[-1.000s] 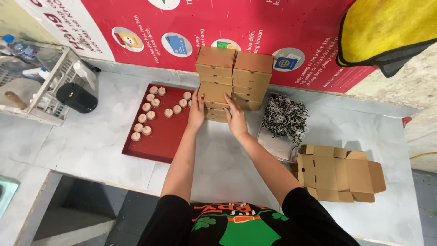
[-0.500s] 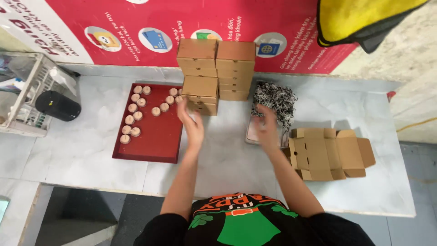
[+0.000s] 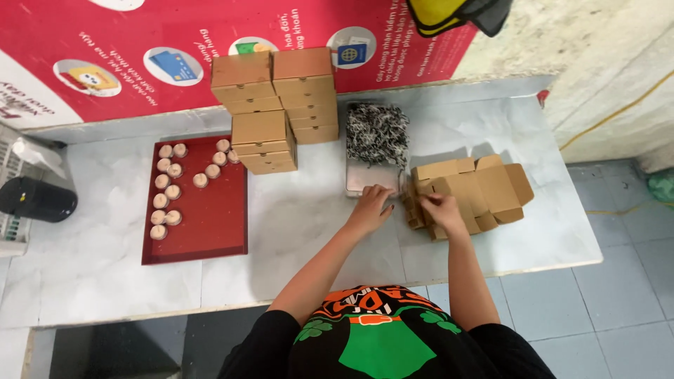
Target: Packaging small spherical candles into boxes with shredded paper filler.
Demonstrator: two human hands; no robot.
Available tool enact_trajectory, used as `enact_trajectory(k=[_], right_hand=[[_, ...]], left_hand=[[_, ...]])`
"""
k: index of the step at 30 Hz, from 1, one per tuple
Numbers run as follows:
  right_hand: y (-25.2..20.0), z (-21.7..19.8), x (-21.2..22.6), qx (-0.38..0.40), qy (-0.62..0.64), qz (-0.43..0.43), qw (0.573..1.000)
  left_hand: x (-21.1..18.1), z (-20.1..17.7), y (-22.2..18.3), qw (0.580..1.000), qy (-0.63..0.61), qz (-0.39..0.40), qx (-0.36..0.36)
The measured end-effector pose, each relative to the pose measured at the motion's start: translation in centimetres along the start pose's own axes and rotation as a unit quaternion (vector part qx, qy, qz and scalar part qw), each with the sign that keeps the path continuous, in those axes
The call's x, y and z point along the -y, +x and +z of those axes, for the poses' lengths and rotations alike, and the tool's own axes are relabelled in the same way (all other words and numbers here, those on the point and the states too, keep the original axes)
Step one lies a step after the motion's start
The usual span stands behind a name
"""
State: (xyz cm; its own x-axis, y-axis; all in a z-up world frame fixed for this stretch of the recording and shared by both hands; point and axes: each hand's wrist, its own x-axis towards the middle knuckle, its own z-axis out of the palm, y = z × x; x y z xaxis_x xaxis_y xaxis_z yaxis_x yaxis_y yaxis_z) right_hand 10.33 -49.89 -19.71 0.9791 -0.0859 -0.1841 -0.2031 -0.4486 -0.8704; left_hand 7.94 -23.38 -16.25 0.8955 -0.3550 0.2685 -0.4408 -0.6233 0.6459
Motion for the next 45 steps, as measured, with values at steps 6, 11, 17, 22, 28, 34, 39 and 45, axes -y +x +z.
enact_trajectory(k=[6, 11, 17, 22, 28, 34, 39, 45], right_hand=[[0.8, 1.2, -1.8, -0.103, 0.056, -0.046, 0.992], [-5.3, -1.6, 8.7, -0.269, 0.016, -0.186, 0.945], [-13.9, -0.2, 20.1, -0.305, 0.052, -0.275, 0.910], [-14.2, 3.5, 21.0, -0.180, 0.001, -0.463, 0.868], [-12.6, 10.2, 20.6, -0.007, -0.047, -0.543, 0.839], [-11.3, 18.7, 16.0, 0.132, -0.047, -0.578, 0.804], [-11.9, 22.0, 13.9, 0.285, -0.198, -0.509, 0.787], [-12.2, 22.1, 15.3, 0.274, -0.226, -0.470, 0.808]], left_hand=[[-1.2, -0.3, 0.9, 1.000, 0.006, -0.009, -0.003], [-1.8, 0.2, 0.4, 0.982, -0.177, -0.052, 0.034], [-6.1, -3.7, 1.2, 0.857, -0.487, -0.108, 0.130], [-6.1, -6.5, -1.3, 0.693, -0.708, -0.084, 0.112], [0.6, -7.9, -9.1, 0.582, -0.795, -0.123, -0.116], [12.5, -2.5, -20.1, 0.708, -0.531, -0.343, -0.314], [10.8, -6.6, -23.6, 0.835, -0.241, -0.331, -0.367], [8.8, -12.4, -23.6, 0.873, -0.183, -0.327, -0.312]])
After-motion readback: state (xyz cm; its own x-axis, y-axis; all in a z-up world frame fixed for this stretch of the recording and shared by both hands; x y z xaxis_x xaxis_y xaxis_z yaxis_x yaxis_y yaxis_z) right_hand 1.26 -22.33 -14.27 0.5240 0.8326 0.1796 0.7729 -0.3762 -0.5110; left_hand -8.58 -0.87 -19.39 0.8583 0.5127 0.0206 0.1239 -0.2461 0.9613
